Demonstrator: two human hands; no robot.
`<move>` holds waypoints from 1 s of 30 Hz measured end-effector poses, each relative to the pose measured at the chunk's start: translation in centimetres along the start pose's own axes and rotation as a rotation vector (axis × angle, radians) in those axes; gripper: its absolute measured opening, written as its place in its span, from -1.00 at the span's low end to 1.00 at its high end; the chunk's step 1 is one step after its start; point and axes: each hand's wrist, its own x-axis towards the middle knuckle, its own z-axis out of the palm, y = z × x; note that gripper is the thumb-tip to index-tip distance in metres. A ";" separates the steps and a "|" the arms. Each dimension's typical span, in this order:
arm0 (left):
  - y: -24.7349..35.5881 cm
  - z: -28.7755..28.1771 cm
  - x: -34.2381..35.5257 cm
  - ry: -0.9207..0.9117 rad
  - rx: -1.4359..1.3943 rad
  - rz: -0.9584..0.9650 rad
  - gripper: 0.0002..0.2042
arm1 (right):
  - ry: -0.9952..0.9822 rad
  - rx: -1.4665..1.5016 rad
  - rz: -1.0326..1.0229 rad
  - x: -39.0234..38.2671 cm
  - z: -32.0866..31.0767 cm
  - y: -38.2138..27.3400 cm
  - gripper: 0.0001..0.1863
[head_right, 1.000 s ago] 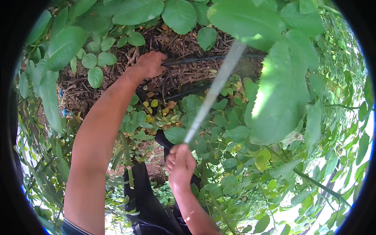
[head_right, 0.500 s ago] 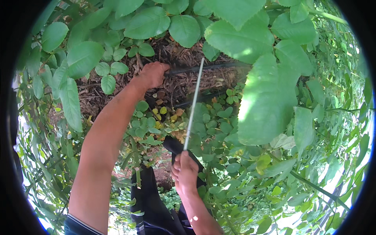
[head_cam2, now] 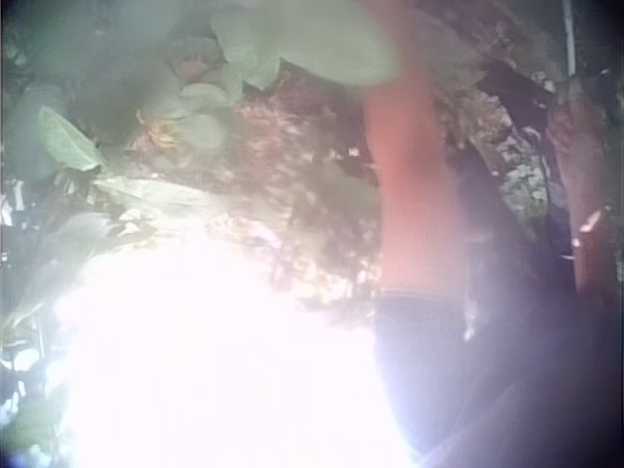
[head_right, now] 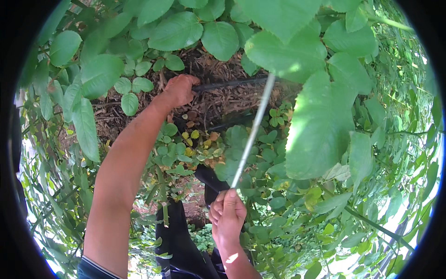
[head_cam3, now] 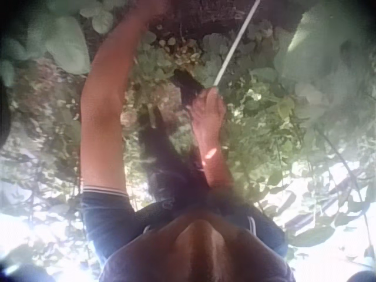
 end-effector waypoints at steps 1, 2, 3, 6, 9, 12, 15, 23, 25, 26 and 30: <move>0.1 0.0 0.0 -0.009 -0.011 0.004 -0.57 | 0.035 -0.029 -0.160 0.1 0.0 -0.2 -0.61; 0.1 -0.1 0.2 0.015 -0.017 0.004 -0.57 | 0.084 -0.123 -0.117 0.3 0.2 0.1 -0.61; 0.1 -0.1 0.2 -0.003 0.010 0.005 -0.56 | 0.115 -0.076 0.181 0.4 0.3 -0.1 -0.61; 0.1 0.1 0.2 0.024 0.054 -0.024 -0.55 | 0.177 -0.083 0.224 0.7 0.4 0.0 -0.62; 0.1 0.6 0.3 0.053 -0.018 -0.032 -0.54 | 0.119 -0.067 0.175 1.1 0.1 0.4 -0.60; -0.1 0.7 0.6 0.036 0.048 -0.021 -0.54 | 0.178 -0.088 0.320 1.1 -0.4 0.6 -0.59; -0.4 1.0 0.7 0.075 0.017 0.009 -0.58 | 0.034 -0.098 -0.041 1.2 -0.7 1.2 -0.59; -1.0 2.0 1.1 0.063 -0.001 0.016 -0.59 | 0.087 0.074 0.414 2.1 -0.6 1.3 -0.61; -1.3 2.0 1.2 0.116 0.016 0.010 -0.59 | 0.105 0.023 0.241 1.9 -0.4 1.0 -0.61; -1.4 2.1 1.1 0.098 -0.004 0.019 -0.59 | 0.178 -0.022 0.198 1.5 -0.5 0.9 -0.61; -1.4 2.1 1.2 0.125 -0.030 0.020 -0.59 | 0.151 0.001 0.365 1.4 -0.3 0.7 -0.62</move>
